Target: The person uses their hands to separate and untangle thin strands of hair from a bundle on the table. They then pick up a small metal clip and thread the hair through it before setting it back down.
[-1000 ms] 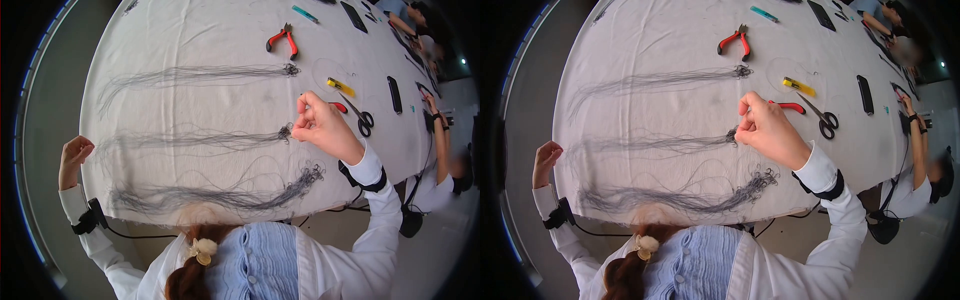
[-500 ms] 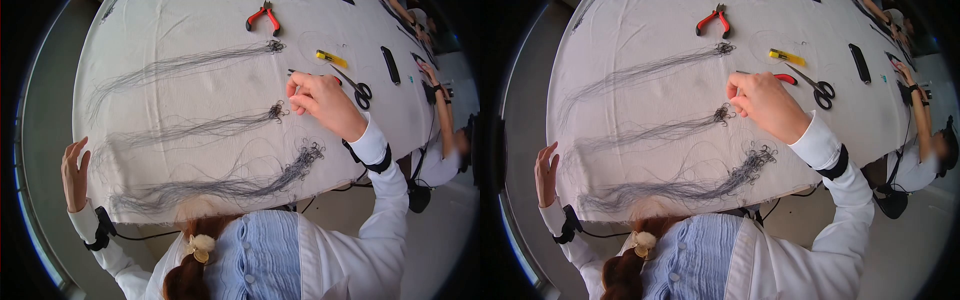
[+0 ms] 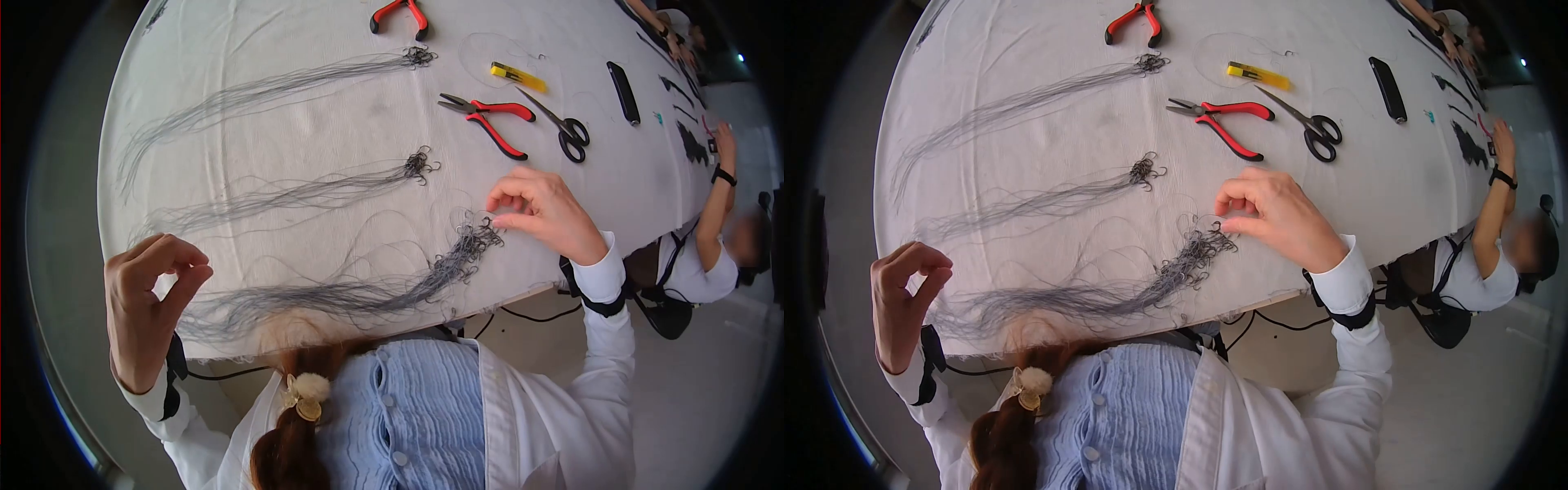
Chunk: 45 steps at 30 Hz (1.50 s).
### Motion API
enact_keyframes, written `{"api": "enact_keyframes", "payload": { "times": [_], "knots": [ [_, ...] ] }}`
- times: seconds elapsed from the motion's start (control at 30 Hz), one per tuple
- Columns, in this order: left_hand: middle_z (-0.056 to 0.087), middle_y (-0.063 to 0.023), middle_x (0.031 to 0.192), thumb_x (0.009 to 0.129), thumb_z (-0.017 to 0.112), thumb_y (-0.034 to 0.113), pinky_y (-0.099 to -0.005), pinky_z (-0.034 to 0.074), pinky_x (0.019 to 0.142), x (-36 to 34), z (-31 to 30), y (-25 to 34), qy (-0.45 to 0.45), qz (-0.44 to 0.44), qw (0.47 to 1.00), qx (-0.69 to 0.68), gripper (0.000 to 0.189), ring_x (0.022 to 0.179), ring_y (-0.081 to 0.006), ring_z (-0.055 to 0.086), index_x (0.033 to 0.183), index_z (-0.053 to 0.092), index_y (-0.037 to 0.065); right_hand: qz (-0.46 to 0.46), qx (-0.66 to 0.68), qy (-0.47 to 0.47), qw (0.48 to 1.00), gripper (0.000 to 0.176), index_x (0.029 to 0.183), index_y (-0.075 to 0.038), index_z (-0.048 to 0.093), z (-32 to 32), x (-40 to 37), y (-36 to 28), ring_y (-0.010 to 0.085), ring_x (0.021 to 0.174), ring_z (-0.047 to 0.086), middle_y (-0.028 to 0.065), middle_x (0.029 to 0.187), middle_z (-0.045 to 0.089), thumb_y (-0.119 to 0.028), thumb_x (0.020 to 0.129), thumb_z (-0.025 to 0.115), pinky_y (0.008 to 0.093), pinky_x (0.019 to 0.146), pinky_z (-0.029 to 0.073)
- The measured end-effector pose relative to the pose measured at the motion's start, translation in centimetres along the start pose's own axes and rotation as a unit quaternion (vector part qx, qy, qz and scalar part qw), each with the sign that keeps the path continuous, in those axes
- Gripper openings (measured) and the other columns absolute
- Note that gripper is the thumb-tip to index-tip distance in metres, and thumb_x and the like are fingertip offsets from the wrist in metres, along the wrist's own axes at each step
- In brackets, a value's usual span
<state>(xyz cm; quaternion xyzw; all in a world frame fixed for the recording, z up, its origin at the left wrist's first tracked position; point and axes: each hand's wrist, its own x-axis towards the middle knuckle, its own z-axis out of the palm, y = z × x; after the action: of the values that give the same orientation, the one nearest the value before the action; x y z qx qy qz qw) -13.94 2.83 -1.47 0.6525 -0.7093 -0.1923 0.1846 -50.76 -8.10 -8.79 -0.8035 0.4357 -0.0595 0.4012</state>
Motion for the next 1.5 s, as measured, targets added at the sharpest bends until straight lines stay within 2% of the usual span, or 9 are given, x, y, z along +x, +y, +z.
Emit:
{"api": "enact_keyframes", "payload": {
  "times": [0.27,0.4,0.47,0.53,0.6,1.0,1.27,1.37,1.5],
  "knots": [
    [0.062,-0.009,0.088,0.067,0.075,0.014,-0.0318,0.051,0.063,4.0,4.1,4.9,-0.085,0.127,0.977,-0.151,0.026,0.076,-0.0202,0.062,0.09,0.065,0.005,-0.008,0.059,-0.03,0.998,0.008,0.075,0.0,0.052,-2.0,-2.3,-4.1,0.013,0.074,0.063,0.0094,0.08,0.066,-0.002,0.078,0.059,0.0235,0.066,0.047],
    [0.057,-0.0112,0.108,0.073,0.074,0.016,-0.0357,0.05,0.081,5.4,6.9,7.1,-0.173,0.181,0.919,-0.304,0.046,0.1,-0.0242,0.058,0.112,0.055,0.002,-0.038,0.128,-0.037,0.99,0.009,0.082,0.0,0.048,-2.4,-2.4,-7.8,0.0124,0.054,0.055,0.0052,0.068,0.057,0.0,0.08,0.057,0.0235,0.056,0.045],
    [0.058,-0.0141,0.099,0.073,0.07,0.007,-0.0369,0.048,0.076,5.5,8.7,7.9,-0.147,0.221,0.887,-0.378,0.043,0.087,-0.0317,0.058,0.11,0.05,-0.001,-0.077,0.088,-0.04,0.992,0.007,0.08,-0.003,0.052,-2.3,-1.8,-9.2,0.0096,0.057,0.06,0.003,0.064,0.06,-0.001,0.078,0.059,0.0223,0.058,0.047],
    [0.058,-0.0092,0.086,0.08,0.067,0.009,-0.028,0.046,0.065,5.4,9.1,8.2,-0.14,0.221,0.862,-0.434,0.031,0.074,-0.0197,0.057,0.105,0.051,-0.001,-0.119,0.096,-0.014,0.988,0.008,0.081,-0.002,0.054,-1.8,-1.3,-9.6,0.0079,0.055,0.057,0.0021,0.062,0.057,0.001,0.077,0.06,0.0207,0.055,0.045],
    [0.053,-0.001,0.074,0.087,0.062,0.012,-0.0197,0.037,0.055,5.0,7.9,8.2,-0.289,-0.025,0.758,-0.584,0.02,0.062,-0.0055,0.046,0.097,0.052,-0.001,-0.126,0.089,-0.04,0.987,0.009,0.083,-0.002,0.055,-2.1,-0.5,-10.3,0.0066,0.054,0.054,0.0017,0.063,0.057,0.001,0.076,0.061,0.019,0.052,0.043],
    [0.051,0.0021,0.07,0.084,0.067,0.014,-0.0172,0.031,0.055,0.8,3.4,3.6,-0.173,-0.149,0.816,-0.531,0.017,0.06,-0.0023,0.039,0.081,0.055,0.002,-0.011,0.308,-0.247,0.919,0.019,0.098,-0.001,0.058,-0.3,3.7,-9.7,0.0078,0.065,0.06,0.0032,0.073,0.063,-0.002,0.079,0.062,0.0226,0.062,0.049],
    [0.058,-0.0025,0.086,0.089,0.061,0.016,-0.0212,0.042,0.064,-0.6,4.9,0.8,-0.185,-0.151,0.799,-0.552,0.02,0.076,-0.0066,0.052,0.094,0.054,-0.002,-0.118,0.209,-0.135,0.961,0.021,0.097,-0.004,0.057,2.0,4.9,-10.7,0.0129,0.067,0.063,0.0041,0.075,0.064,0.0,0.077,0.061,0.0265,0.061,0.049],
    [0.061,-0.0152,0.099,0.081,0.068,0.028,-0.0367,0.049,0.073,0.2,5.9,0.8,-0.094,0.016,0.939,-0.331,0.043,0.092,-0.0304,0.061,0.104,0.053,-0.004,-0.157,0.088,-0.076,0.981,0.028,0.101,-0.005,0.053,3.0,4.8,-11.7,0.0193,0.063,0.063,0.0059,0.071,0.062,0.002,0.075,0.061,0.03,0.057,0.049],
    [0.065,-0.0144,0.088,0.073,0.075,0.021,-0.0327,0.048,0.072,1.8,6.0,1.9,-0.125,0.06,0.937,-0.321,0.032,0.082,-0.0266,0.063,0.092,0.061,-0.001,-0.225,0.012,0.007,0.974,0.033,0.102,-0.005,0.049,4.5,4.7,-12.0,0.0247,0.061,0.062,0.0079,0.069,0.06,0.004,0.074,0.063,0.0327,0.052,0.047]
  ]
}}
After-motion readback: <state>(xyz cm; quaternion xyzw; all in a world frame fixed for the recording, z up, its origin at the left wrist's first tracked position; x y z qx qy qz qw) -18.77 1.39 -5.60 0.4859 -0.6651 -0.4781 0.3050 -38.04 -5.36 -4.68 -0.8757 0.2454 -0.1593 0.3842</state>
